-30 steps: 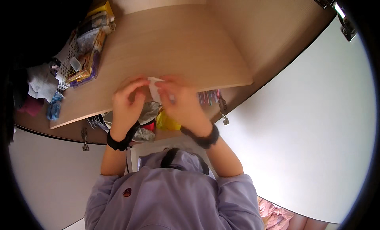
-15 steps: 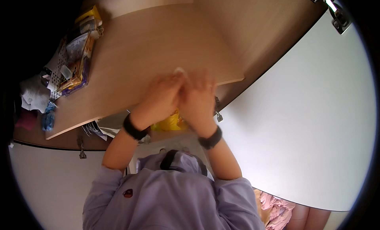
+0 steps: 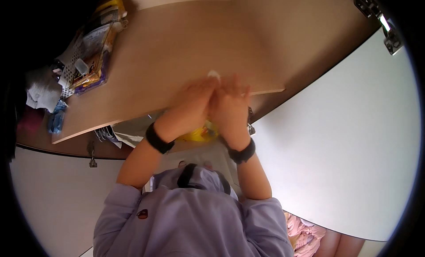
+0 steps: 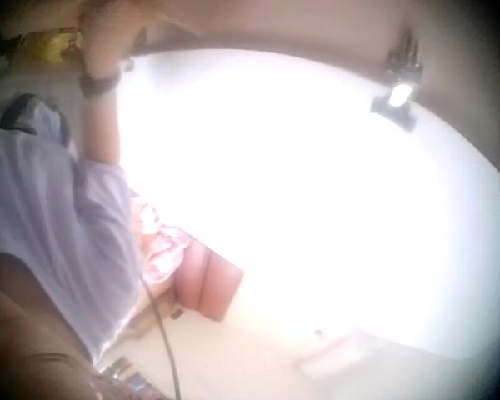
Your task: The person wipes a wardrobe shelf with a cloth, then moves stacks of folded clothes from a bed onto the shelf.
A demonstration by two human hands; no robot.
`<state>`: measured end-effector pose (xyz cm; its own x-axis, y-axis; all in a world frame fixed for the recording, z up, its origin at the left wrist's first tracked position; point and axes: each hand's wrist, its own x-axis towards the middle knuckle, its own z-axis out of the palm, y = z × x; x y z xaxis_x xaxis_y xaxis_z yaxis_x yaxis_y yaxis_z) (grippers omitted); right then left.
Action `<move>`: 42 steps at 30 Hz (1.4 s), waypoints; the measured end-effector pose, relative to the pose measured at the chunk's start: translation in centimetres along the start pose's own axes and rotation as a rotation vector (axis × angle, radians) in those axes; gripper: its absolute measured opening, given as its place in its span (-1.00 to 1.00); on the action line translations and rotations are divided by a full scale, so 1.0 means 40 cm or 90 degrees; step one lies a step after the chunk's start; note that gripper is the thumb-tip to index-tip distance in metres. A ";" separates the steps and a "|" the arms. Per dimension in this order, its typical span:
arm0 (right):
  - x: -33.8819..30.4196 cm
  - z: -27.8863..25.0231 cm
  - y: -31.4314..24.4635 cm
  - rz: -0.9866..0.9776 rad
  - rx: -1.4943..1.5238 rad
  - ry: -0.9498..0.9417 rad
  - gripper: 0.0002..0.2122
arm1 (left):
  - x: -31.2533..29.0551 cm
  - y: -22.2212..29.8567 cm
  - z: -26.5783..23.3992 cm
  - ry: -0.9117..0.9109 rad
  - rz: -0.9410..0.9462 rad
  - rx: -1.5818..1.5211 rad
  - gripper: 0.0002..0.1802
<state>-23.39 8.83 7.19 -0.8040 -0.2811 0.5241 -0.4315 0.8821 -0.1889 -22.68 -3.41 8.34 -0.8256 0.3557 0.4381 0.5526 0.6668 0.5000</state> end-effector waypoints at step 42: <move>-0.728 -0.509 0.095 0.437 0.240 0.790 -0.86 | -0.193 0.432 0.243 -0.341 0.299 -0.372 -0.57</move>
<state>6.70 28.07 8.11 -0.1148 0.8142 0.5691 -0.3536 0.5019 -0.7893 -7.87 11.73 6.36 -0.3637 0.8593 0.3596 0.6936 -0.0079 0.7203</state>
